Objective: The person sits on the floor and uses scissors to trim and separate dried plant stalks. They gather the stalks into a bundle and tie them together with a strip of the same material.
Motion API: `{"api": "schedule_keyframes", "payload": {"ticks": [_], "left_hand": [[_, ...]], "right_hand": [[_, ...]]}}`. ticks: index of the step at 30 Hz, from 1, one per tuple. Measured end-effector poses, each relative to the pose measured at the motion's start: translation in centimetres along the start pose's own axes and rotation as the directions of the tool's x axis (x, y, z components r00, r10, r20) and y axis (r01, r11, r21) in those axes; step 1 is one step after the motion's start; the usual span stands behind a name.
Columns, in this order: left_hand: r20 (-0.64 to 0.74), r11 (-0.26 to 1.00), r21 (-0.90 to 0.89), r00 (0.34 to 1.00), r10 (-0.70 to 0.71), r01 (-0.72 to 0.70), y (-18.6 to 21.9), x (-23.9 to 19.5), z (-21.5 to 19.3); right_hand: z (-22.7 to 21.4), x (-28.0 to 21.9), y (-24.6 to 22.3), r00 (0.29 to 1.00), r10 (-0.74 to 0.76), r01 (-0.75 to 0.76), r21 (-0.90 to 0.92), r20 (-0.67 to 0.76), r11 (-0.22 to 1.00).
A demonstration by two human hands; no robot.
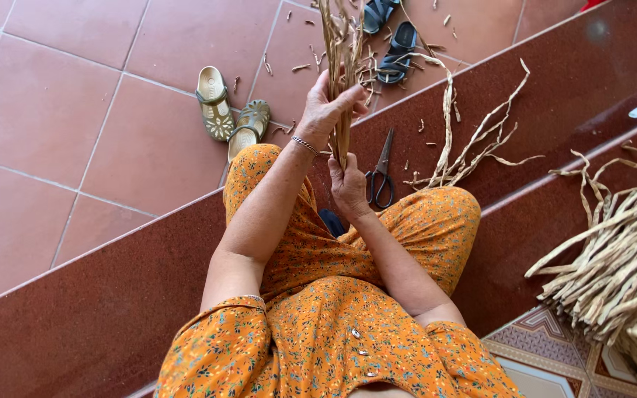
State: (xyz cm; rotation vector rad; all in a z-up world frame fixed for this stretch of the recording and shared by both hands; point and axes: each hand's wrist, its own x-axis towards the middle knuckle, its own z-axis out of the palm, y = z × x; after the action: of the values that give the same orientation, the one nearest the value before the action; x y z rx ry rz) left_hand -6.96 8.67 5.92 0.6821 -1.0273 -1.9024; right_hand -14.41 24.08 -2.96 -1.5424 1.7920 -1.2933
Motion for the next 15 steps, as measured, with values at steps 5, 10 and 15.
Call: {"api": "schedule_keyframes", "payload": {"ticks": [5,10,15], "left_hand": [[-0.054,0.998,-0.048,0.998,0.039,-0.041,-0.9,1.5,-2.2],[-0.112,0.998,-0.062,0.994,0.006,-0.013,-0.7,1.5,-3.4],[-0.183,0.998,0.012,0.981,0.057,-0.056,1.3,1.3,-3.9]], "right_hand": [[1.3,-0.4,0.4,0.988,0.010,-0.010,-0.002,0.152,1.000],[0.7,1.4,5.0,0.778,0.228,-0.424,0.223,0.586,0.878],[-2.5,3.2,11.4,0.646,0.747,-0.603,-0.495,0.158,0.626]]}}
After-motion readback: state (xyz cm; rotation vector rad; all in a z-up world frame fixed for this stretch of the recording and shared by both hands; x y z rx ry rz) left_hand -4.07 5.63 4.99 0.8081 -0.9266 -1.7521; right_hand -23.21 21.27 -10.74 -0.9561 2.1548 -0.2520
